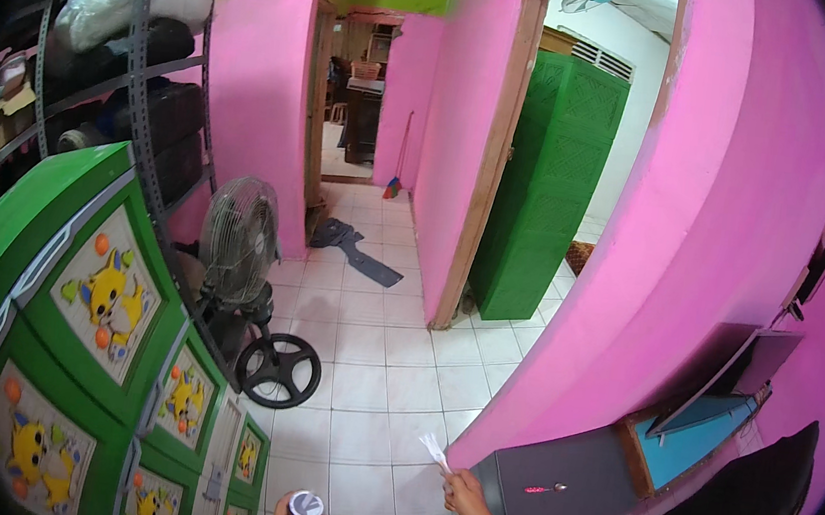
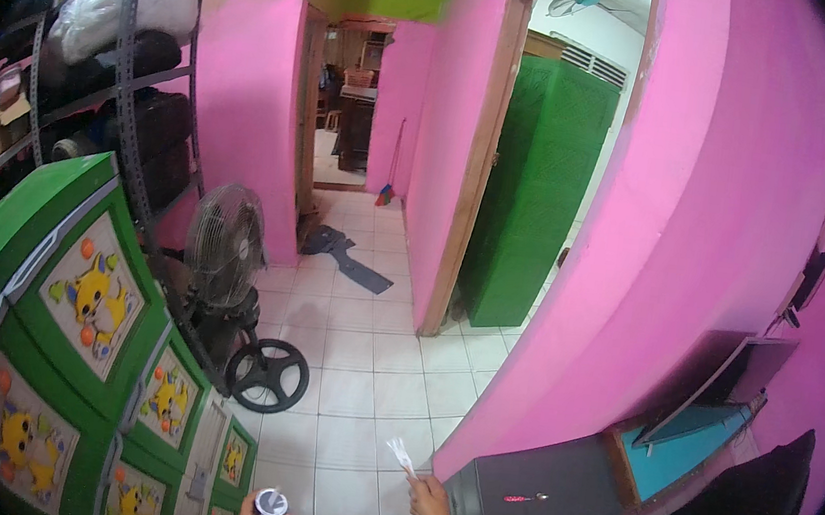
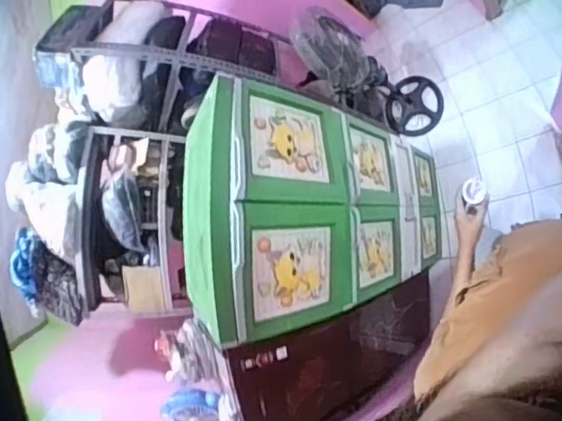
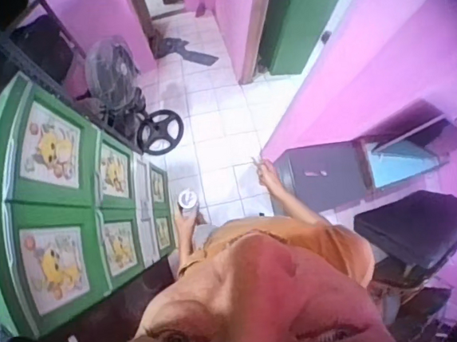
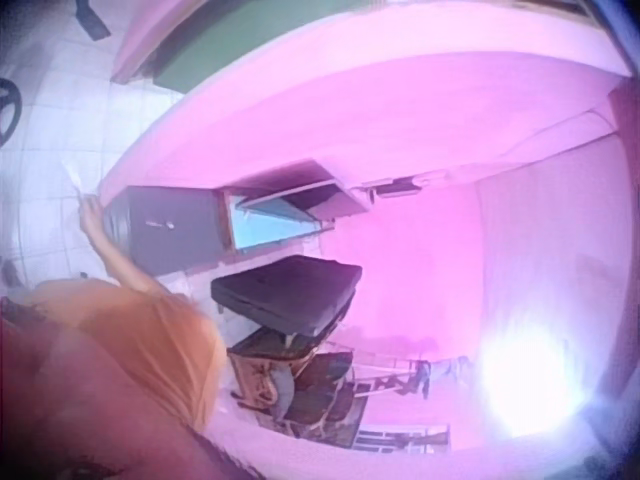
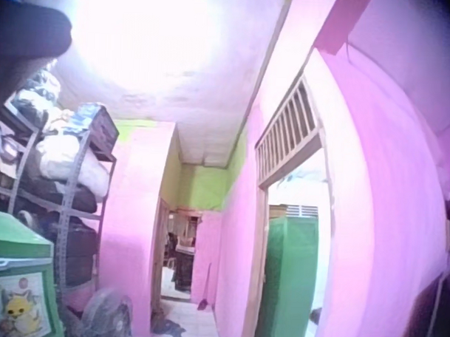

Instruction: The person paints a door and its frame using a paintbrush while holding a paint container.

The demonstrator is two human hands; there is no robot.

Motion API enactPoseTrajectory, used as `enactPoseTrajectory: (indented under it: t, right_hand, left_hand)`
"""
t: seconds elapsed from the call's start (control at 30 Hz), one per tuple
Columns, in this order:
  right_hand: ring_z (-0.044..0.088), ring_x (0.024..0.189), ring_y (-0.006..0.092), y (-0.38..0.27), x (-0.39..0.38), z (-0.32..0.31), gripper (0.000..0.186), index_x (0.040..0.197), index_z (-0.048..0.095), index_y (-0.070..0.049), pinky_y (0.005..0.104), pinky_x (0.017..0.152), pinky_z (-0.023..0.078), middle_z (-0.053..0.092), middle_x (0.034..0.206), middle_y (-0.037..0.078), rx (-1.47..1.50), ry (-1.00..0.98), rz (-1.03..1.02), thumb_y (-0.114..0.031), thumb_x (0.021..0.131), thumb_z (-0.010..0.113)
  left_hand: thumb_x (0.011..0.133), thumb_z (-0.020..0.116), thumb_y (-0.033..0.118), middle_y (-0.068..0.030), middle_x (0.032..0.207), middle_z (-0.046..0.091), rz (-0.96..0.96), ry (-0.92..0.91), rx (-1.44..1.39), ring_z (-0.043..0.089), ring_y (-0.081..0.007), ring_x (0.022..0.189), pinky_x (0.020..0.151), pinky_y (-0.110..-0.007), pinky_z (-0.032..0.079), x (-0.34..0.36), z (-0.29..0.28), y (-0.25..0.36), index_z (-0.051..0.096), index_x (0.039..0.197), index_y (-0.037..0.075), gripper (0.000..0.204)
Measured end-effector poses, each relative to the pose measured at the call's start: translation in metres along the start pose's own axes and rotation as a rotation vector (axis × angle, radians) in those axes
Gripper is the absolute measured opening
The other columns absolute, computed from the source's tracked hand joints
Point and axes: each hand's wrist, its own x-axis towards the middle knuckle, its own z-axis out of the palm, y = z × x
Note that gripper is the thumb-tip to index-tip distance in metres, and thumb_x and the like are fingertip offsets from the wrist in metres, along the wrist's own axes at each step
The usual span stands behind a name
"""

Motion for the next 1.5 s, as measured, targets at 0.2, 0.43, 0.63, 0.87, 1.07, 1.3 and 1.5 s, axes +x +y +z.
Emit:
enactPoseTrajectory:
  t: [0.2, 0.43, 0.63, 0.87, 1.07, 1.3, 1.5]
  right_hand:
    - [0.037, 0.047, 0.0096, -0.014, 0.022, 0.017, 0.014, 0.105, 0.05, -0.006, 0.0283, 0.043, 0.031, 0.046, 0.071, 0.003, 0.08, 0.178, -0.055, -0.015, 0.096, 0.054]
    - [0.038, 0.047, 0.0106, -0.061, 0.065, 0.08, 0.011, 0.104, 0.053, -0.005, 0.0283, 0.044, 0.033, 0.048, 0.07, 0.003, 0.105, 0.311, -0.158, -0.014, 0.097, 0.051]
    - [0.039, 0.048, 0.0103, -0.068, 0.091, 0.101, 0.011, 0.102, 0.056, -0.005, 0.0283, 0.043, 0.033, 0.048, 0.07, 0.002, 0.237, 0.41, -0.173, -0.015, 0.098, 0.054]
    - [0.038, 0.048, 0.0097, -0.063, 0.095, 0.101, 0.011, 0.101, 0.055, -0.005, 0.0276, 0.044, 0.033, 0.046, 0.069, 0.0, 0.317, 0.517, -0.1, -0.016, 0.098, 0.054]
    - [0.041, 0.05, 0.01, -0.079, 0.118, 0.073, 0.013, 0.102, 0.056, -0.004, 0.0261, 0.045, 0.035, 0.047, 0.07, 0.0, 0.257, 0.615, -0.162, -0.016, 0.099, 0.051]
    - [0.041, 0.05, 0.0083, -0.106, 0.152, 0.038, 0.013, 0.105, 0.059, -0.004, 0.0253, 0.045, 0.033, 0.048, 0.07, -0.001, 0.373, 0.647, -0.274, -0.014, 0.1, 0.053]
    - [0.041, 0.051, 0.0075, -0.124, 0.159, 0.036, 0.013, 0.107, 0.061, -0.003, 0.0245, 0.045, 0.032, 0.05, 0.072, -0.001, 0.306, 0.745, -0.293, -0.011, 0.1, 0.054]
  left_hand:
    - [0.08, 0.082, 0.012, -0.0148, 0.12, 0.065, 0.101, -0.182, -0.014, 0.062, -0.0218, 0.112, 0.098, -0.035, 0.05, 0.107, 0.007, 0.012, 0.054, 0.133, 0.0, 0.062]
    - [0.079, 0.084, 0.014, -0.0157, 0.12, 0.064, 0.432, -0.328, 0.165, 0.062, -0.0238, 0.111, 0.096, -0.036, 0.051, 0.23, 0.003, 0.034, 0.052, 0.135, 0.001, 0.067]
    - [0.077, 0.085, 0.014, -0.0159, 0.118, 0.065, 0.435, -0.384, 0.077, 0.062, -0.0235, 0.11, 0.096, -0.035, 0.051, 0.303, 0.003, 0.052, 0.052, 0.135, 0.0, 0.068]
    - [0.079, 0.085, 0.015, -0.016, 0.115, 0.065, 0.408, -0.479, 0.181, 0.064, -0.0237, 0.105, 0.093, -0.035, 0.052, 0.36, 0.017, 0.052, 0.053, 0.132, -0.001, 0.063]
    - [0.074, 0.086, 0.008, -0.0137, 0.118, 0.064, 0.409, -0.602, 0.138, 0.063, -0.0215, 0.11, 0.098, -0.035, 0.05, 0.4, 0.082, 0.024, 0.05, 0.131, -0.002, 0.068]
    - [0.075, 0.087, 0.014, -0.0134, 0.115, 0.068, 0.486, -0.759, 0.151, 0.066, -0.0217, 0.106, 0.095, -0.035, 0.051, 0.418, 0.169, 0.068, 0.056, 0.127, 0.0, 0.063]
    - [0.076, 0.085, 0.015, -0.0134, 0.116, 0.067, 0.467, -0.901, 0.14, 0.066, -0.0224, 0.108, 0.097, -0.035, 0.05, 0.442, 0.226, 0.091, 0.055, 0.129, -0.001, 0.062]
